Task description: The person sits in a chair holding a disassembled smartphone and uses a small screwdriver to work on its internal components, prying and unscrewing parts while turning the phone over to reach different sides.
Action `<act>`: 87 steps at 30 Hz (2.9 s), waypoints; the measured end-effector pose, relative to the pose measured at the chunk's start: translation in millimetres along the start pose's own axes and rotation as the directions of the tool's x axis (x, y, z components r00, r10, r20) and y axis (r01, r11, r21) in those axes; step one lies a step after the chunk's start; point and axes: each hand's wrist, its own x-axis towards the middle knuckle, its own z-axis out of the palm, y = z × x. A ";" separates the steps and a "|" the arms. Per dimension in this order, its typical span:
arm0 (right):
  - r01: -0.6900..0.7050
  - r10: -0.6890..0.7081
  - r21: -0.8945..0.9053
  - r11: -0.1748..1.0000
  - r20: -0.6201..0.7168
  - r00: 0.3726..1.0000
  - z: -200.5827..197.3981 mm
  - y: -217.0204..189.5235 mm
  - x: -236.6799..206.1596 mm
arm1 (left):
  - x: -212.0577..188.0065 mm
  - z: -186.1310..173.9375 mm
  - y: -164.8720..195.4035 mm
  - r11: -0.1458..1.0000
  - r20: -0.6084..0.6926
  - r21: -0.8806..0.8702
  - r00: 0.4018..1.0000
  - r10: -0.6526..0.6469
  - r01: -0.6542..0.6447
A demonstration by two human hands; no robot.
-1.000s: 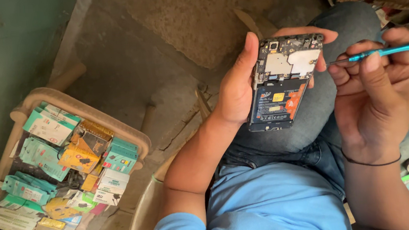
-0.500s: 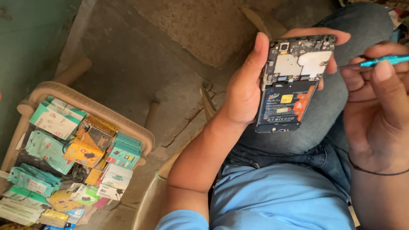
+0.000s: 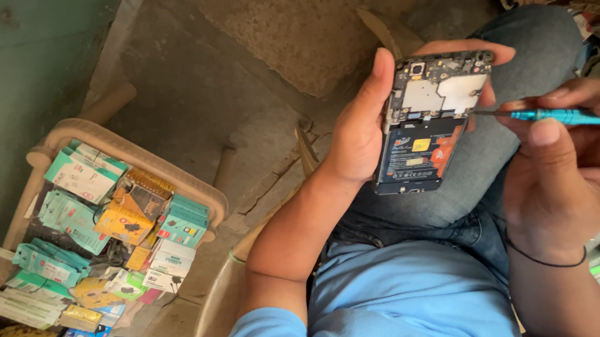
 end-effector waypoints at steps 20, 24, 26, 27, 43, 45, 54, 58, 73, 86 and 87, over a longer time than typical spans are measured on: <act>0.119 -0.118 -0.031 0.992 0.042 0.992 -2.2 6.0 -1.0 | -7.2 -4.6 4.8 0.999 -0.020 0.023 0.999 -0.030 0.031; 0.125 -0.124 -0.019 0.992 0.049 0.991 -3.0 8.9 -0.1 | -8.4 -6.4 6.5 0.999 -0.002 0.045 1.000 -0.024 0.024; 0.126 -0.124 -0.021 0.992 0.052 0.991 -2.5 9.2 0.6 | -8.8 -6.9 7.4 0.999 -0.003 0.041 0.999 -0.032 0.032; 0.126 -0.125 -0.023 0.992 0.057 0.991 -2.2 8.8 1.4 | -9.0 -7.1 7.7 0.999 -0.007 0.036 0.999 -0.039 0.039; 0.290 -0.277 -0.095 0.952 0.127 0.952 16.4 3.7 7.0 | -8.7 -15.1 8.6 0.987 0.097 -0.096 0.988 -0.121 0.131; 0.306 -0.290 -0.122 0.944 0.137 0.947 16.7 2.6 5.9 | -9.2 -15.1 8.4 0.987 0.115 -0.092 0.986 -0.120 0.131; 0.318 -0.294 -0.147 0.937 0.160 0.942 17.3 4.2 11.4 | -7.5 -11.9 13.7 0.988 0.109 0.008 0.982 -0.156 0.156; 0.221 -0.208 -0.091 0.971 0.134 0.969 20.4 -2.8 15.6 | -7.7 -9.7 15.3 0.989 0.108 0.071 0.985 -0.135 0.128; 0.025 -0.037 0.084 0.996 0.144 0.989 14.2 -5.0 24.9 | -11.4 -9.5 13.8 0.986 0.131 0.136 0.985 -0.112 0.094; -0.128 0.090 0.208 0.970 0.183 0.979 -3.6 4.3 31.5 | -10.5 -7.0 14.4 0.983 0.123 0.167 0.988 -0.097 0.076; -0.132 0.093 0.212 0.968 0.186 0.978 -5.1 5.2 31.7 | -10.5 -7.1 14.2 0.983 0.123 0.164 0.988 -0.098 0.077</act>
